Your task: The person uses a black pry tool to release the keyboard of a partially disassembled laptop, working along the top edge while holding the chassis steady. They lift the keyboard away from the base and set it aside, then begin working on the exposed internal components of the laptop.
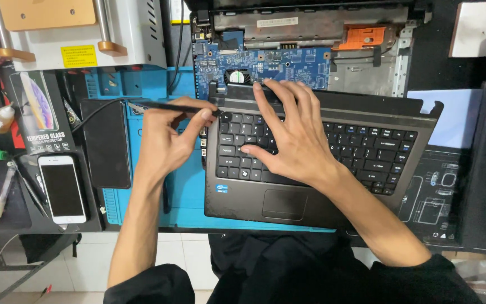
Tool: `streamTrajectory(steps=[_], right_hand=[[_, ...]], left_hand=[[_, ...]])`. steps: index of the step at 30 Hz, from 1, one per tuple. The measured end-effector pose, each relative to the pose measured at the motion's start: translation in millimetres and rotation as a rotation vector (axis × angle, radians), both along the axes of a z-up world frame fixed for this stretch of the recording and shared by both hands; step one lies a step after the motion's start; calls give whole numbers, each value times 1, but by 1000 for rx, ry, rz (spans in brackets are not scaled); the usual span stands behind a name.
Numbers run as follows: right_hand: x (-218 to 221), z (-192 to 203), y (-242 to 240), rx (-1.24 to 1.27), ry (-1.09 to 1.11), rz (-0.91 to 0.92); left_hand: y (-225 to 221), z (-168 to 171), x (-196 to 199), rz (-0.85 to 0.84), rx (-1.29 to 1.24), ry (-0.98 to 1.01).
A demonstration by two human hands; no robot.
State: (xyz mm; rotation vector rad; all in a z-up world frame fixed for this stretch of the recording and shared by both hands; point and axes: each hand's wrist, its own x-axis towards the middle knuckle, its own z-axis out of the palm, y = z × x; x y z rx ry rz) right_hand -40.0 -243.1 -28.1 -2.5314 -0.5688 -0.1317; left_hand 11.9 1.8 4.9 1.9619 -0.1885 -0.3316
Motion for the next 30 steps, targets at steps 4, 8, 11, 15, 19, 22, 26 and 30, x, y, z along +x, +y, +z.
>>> streamTrajectory(steps=[4,8,11,15,19,22,26,30], right_hand=[[2,5,0,32,21,-8],[5,8,-2,44,-21,-34],[6,11,-4,74,-43,-67],[8,15,-6,63,-106,-58],[9,14,-6,83,-97,-65],[10,15,-5,75,-105,-82],[12,17,-5,77,-115,-61],[13,13,-6,-5,-160,-28]], left_hand=[[8,-7,-5,-65,-37,-122],[8,-5,-5,-93,-6,-213],[5,0,-10,-97,7,-299],[-3,8,-20,-77,68,-438],[-3,8,-31,-25,105,-503],[0,14,-32,-137,105,-597],[0,16,-27,-348,280,-691],[-1,10,-23,-403,377,-790]])
